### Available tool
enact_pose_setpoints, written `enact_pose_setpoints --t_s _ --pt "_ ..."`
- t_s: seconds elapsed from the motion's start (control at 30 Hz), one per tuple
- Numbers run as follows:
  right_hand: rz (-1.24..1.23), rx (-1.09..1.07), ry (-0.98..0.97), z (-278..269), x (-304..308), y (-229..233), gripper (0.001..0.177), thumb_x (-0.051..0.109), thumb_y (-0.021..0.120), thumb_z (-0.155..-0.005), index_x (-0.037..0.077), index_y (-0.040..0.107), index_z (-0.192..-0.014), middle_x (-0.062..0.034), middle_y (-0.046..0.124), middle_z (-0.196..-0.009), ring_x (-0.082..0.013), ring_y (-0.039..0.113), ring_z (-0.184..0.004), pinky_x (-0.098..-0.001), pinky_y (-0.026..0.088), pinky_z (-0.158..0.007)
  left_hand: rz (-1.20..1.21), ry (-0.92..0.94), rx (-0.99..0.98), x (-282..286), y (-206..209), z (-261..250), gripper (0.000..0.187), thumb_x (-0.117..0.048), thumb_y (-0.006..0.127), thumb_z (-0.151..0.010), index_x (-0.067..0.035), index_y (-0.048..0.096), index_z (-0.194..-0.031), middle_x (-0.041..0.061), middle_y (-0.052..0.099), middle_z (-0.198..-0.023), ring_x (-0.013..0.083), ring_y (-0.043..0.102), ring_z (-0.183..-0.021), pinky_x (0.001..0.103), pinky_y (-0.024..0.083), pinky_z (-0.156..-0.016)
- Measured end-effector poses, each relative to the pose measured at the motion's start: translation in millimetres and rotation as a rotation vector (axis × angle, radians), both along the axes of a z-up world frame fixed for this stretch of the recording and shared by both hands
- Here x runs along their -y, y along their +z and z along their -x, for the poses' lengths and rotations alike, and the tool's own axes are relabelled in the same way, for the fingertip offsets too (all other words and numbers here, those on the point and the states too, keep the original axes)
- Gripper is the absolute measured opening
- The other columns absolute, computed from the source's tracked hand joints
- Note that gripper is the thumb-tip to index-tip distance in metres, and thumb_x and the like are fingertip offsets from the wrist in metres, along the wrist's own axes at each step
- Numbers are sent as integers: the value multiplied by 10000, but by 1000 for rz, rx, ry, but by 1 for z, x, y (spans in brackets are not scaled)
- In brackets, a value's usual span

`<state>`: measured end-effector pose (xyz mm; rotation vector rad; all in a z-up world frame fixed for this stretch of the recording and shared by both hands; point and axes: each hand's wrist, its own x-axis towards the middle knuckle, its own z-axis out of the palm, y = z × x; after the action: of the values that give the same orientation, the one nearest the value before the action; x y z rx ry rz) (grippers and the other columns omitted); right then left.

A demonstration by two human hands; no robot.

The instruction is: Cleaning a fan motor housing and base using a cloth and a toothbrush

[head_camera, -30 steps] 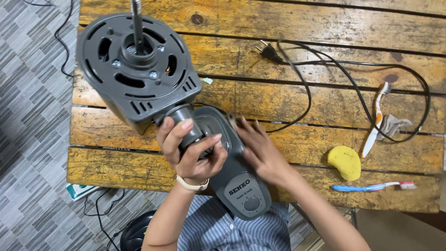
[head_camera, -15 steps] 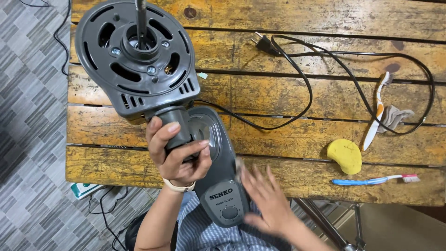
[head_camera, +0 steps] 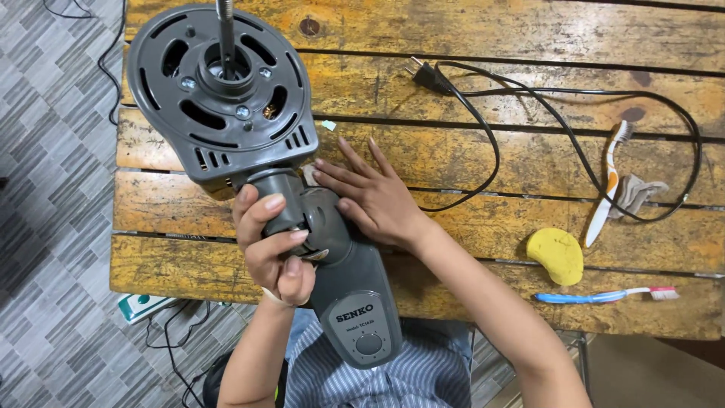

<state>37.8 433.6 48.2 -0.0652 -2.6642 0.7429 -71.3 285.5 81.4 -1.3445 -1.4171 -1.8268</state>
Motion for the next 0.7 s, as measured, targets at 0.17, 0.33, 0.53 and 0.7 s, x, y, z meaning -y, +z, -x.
enact_pose_setpoints --t_s 0.17,0.33,0.53,0.7 --pt "-1 -5 -26 -11 11 5 561 421 186 -1120 254 343 -1632 76 299 -1693 -263 144 -1595 -541 -15 -1291 -74 -44 52 -5 1 1 228 -352 515 -946 -127 485 -922 204 643 -1158 388 456 -1374 566 293 -1184" --pt "72 33 -70 -63 36 17 710 526 124 -1074 137 425 -1586 -108 422 -1632 -412 182 -1558 -598 121 -1236 -77 -41 18 -6 -1 2 191 -316 491 -960 -128 479 -929 200 685 -1140 390 496 -1334 565 304 -1162" --pt "137 46 -116 -92 92 21 1006 781 61 -946 84 418 -1578 -154 396 -1638 -408 252 -1533 -554 167 -1227 -22 -46 34 -2 3 -1 156 -303 477 -980 -148 479 -963 194 687 -1179 374 486 -1353 522 289 -1175" --pt "310 0 -45 -58 55 22 980 718 41 -994 3 395 -1562 -236 452 -1575 -458 245 -1507 -599 120 -1224 -35 -69 44 -5 10 -2 152 -296 500 -975 -150 456 -972 193 683 -1200 361 482 -1355 513 280 -1183"
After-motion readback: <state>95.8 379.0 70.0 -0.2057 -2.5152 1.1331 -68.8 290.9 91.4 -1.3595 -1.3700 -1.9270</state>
